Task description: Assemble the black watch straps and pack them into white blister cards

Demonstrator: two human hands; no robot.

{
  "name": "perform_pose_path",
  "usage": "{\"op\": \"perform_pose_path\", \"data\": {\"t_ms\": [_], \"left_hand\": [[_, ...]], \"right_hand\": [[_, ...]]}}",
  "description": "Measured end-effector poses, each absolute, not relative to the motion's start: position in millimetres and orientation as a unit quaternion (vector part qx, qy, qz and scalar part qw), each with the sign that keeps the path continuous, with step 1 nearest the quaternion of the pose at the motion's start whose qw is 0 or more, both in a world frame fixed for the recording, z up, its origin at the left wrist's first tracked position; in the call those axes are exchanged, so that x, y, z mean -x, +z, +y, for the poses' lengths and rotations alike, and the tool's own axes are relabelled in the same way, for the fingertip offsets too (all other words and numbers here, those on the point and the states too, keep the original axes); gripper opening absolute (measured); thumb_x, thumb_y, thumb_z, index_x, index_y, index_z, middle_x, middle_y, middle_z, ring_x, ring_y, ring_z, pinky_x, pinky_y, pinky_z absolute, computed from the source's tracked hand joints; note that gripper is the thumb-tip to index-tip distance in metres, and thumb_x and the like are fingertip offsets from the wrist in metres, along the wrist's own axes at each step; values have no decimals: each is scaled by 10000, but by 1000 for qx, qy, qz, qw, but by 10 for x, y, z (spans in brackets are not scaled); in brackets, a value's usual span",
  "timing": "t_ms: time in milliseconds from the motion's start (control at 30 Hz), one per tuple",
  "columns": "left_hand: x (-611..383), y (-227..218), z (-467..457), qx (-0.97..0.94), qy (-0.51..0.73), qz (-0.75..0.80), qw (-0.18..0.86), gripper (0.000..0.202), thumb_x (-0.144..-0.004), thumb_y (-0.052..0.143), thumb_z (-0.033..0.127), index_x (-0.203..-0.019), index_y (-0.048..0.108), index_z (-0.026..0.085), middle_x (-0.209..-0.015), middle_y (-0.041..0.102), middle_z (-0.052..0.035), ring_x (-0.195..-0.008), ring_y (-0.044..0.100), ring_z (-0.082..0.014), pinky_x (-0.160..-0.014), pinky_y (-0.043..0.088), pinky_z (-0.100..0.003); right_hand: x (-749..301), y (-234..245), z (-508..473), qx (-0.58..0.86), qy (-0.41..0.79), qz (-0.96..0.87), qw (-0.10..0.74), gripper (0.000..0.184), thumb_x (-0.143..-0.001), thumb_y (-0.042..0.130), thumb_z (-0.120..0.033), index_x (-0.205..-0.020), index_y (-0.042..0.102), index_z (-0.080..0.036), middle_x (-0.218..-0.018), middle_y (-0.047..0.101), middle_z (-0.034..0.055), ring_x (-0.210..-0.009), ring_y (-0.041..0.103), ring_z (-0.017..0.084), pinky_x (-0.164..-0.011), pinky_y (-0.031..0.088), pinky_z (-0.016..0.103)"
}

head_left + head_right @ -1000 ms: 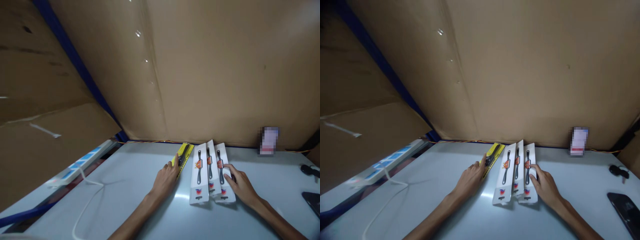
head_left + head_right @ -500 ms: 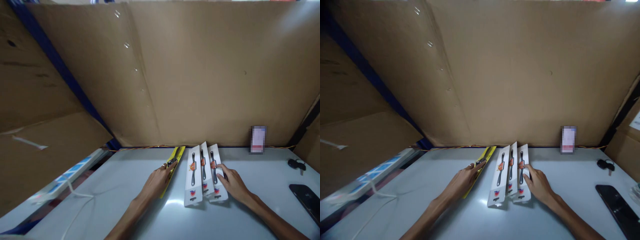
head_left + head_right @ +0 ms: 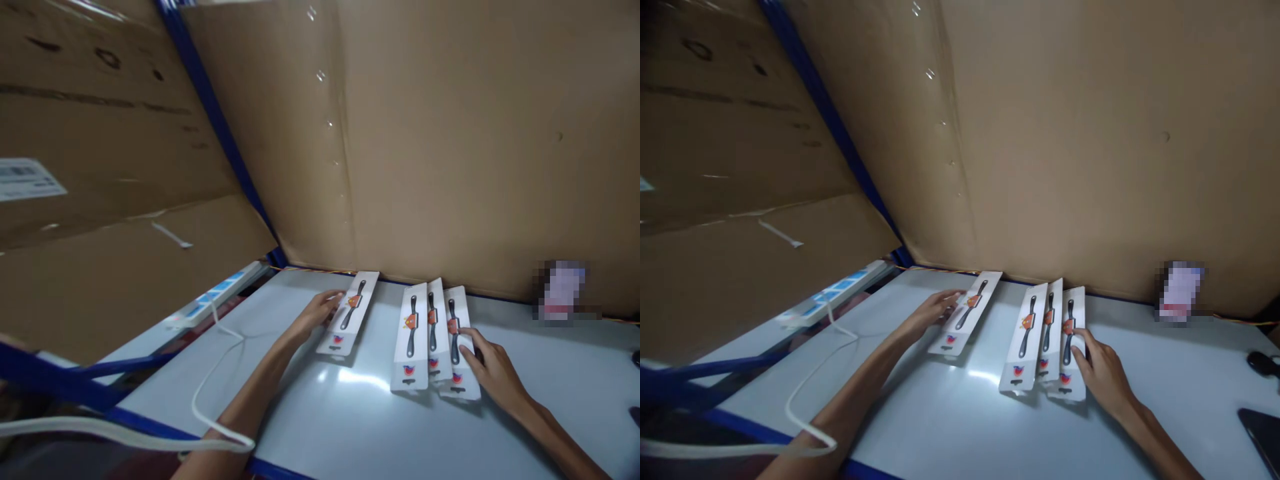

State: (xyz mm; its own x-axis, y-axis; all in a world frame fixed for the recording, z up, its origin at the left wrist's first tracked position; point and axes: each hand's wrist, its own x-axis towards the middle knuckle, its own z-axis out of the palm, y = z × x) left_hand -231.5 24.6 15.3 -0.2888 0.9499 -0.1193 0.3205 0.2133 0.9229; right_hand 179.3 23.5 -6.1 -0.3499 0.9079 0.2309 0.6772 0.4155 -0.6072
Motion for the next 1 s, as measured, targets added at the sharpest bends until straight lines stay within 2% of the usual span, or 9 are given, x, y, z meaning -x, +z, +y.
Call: {"op": "perform_pose_path", "data": {"t_ms": [133, 233, 333, 433, 533, 633, 733, 900, 1000], "left_hand": [[2227, 75, 247, -544, 318, 755, 181, 602, -872, 546, 580, -1273, 659, 146, -871, 701, -92, -825, 643, -236, -731, 482, -311], [2101, 31, 199, -585, 241, 770, 77, 533, -945, 457, 542, -1313, 636, 199, -1102, 668, -138, -1056, 622, -278, -872, 481, -360], [1991, -29, 181, -621, 245, 743, 47, 548, -941, 490, 523, -1343, 607, 169, -1284, 589, -175, -1225, 545, -302, -1009, 447, -414], [1926, -130, 216, -636, 292, 710, 76, 582, -915, 542, 439, -1400, 542, 118, -1390, 526, -188, -1281, 516, -287, -1095, 409, -425], [1870, -232, 251, -649, 339, 673, 99, 565, -896, 526, 317, -1423, 514, 113, -1456, 488, -177, -1340, 484, -272, -1150, 372, -431], [1771, -274, 241, -661, 374, 640, 115, 555, -890, 488, 266, -1430, 510, 141, -1479, 490, -156, -1376, 464, -275, -1169, 357, -469], [1618, -230, 180, -671, 397, 605, 163, 538, -909, 491, 326, -1417, 529, 149, -1485, 511, -151, -1379, 471, -292, -1173, 353, -501], [1336, -100, 15, -666, 401, 512, 365, 622, -965, 450, 470, -1532, 410, 218, -1565, 454, -114, -1406, 469, -271, -1171, 391, -467], [1244, -101, -43, -672, 400, 462, 418, 708, -934, 516, 506, -1564, 361, 222, -1614, 376, -107, -1448, 416, -278, -1173, 404, -455]], "right_hand": [[-1793, -55, 234, 496, 213, -794, 280, 417, -951, 416, -468, -1213, 611, -209, -870, 744, 59, -762, 691, 263, -701, 484, 335], [-1786, -57, 225, 502, 214, -788, 286, 416, -943, 438, -461, -1218, 616, -205, -792, 717, 43, -722, 669, 257, -678, 481, 338], [-1764, -83, 225, 507, 265, -755, 320, 521, -914, 501, -464, -1355, 529, -188, -732, 691, 18, -668, 658, 246, -658, 500, 346], [-1728, -115, 235, 492, 405, -675, 373, 718, -884, 560, -482, -1495, 352, -166, -931, 745, 69, -759, 714, 256, -703, 559, 377], [-1695, -132, 238, 471, 490, -623, 387, 747, -874, 582, -493, -1502, 351, -161, -1128, 733, 131, -866, 737, 277, -768, 584, 414], [-1674, -123, 226, 465, 481, -632, 391, 726, -884, 577, -471, -1502, 383, -141, -1093, 745, 126, -847, 736, 271, -751, 585, 396], [-1655, -86, 208, 464, 457, -651, 390, 677, -917, 532, -451, -1503, 411, -133, -1050, 755, 105, -811, 724, 250, -721, 575, 355], [-1635, -10, 188, 471, 404, -684, 383, 593, -950, 495, -436, -1479, 484, -169, -1132, 743, 84, -877, 703, 246, -752, 561, 327], [-1634, 18, 178, 463, 391, -697, 383, 581, -952, 503, -441, -1470, 507, -179, -1132, 739, 71, -918, 687, 247, -784, 555, 321]]}}
